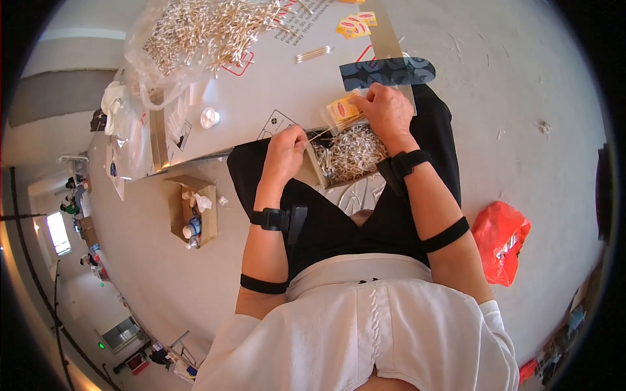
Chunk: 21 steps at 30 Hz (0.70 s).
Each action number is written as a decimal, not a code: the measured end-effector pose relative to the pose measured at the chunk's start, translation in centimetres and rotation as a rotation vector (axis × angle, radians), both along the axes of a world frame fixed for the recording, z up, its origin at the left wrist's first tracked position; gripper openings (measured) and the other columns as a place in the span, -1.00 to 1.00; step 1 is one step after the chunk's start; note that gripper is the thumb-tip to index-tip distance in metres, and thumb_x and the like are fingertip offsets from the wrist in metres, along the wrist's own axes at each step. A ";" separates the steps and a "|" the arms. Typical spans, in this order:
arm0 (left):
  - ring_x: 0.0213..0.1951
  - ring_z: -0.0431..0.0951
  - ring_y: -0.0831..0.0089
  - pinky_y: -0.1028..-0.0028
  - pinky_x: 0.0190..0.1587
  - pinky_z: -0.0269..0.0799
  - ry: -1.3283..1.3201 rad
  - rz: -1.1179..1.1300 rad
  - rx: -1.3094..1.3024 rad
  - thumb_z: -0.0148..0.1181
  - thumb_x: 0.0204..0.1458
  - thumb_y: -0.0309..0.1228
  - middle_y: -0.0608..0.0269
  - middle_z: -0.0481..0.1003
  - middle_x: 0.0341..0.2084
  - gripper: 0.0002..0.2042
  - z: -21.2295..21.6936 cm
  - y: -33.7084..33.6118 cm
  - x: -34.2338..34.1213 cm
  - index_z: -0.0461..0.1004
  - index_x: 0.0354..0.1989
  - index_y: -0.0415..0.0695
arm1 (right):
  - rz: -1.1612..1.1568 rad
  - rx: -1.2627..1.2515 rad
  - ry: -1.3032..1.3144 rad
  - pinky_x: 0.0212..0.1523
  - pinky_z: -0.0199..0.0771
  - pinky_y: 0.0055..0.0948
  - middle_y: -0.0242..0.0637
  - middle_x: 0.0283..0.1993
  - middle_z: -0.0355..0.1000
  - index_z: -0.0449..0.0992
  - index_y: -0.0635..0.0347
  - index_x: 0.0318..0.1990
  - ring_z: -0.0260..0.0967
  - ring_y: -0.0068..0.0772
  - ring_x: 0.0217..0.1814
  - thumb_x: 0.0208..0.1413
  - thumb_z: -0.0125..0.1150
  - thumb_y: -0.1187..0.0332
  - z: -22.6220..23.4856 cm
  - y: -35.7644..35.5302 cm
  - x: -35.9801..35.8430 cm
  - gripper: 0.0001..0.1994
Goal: Manually bundling cotton swabs and placing them into individual plastic packaging bags.
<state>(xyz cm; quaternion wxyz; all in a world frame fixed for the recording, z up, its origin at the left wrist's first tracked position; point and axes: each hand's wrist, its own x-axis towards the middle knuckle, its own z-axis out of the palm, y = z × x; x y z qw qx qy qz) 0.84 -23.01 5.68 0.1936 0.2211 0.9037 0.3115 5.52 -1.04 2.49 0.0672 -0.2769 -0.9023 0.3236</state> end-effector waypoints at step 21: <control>-0.53 0.35 0.46 0.48 -0.41 0.30 0.067 -0.064 0.112 0.12 -0.07 -0.59 0.18 0.39 -0.62 -0.93 -1.4 0.8 -0.7 0.35 -0.44 -0.27 | 0.001 -0.003 -0.007 -0.39 0.43 -0.17 -0.16 -0.49 0.49 0.49 0.12 -0.56 0.47 -0.10 -0.37 -0.14 0.32 0.00 0.2 -0.1 0.0 -0.64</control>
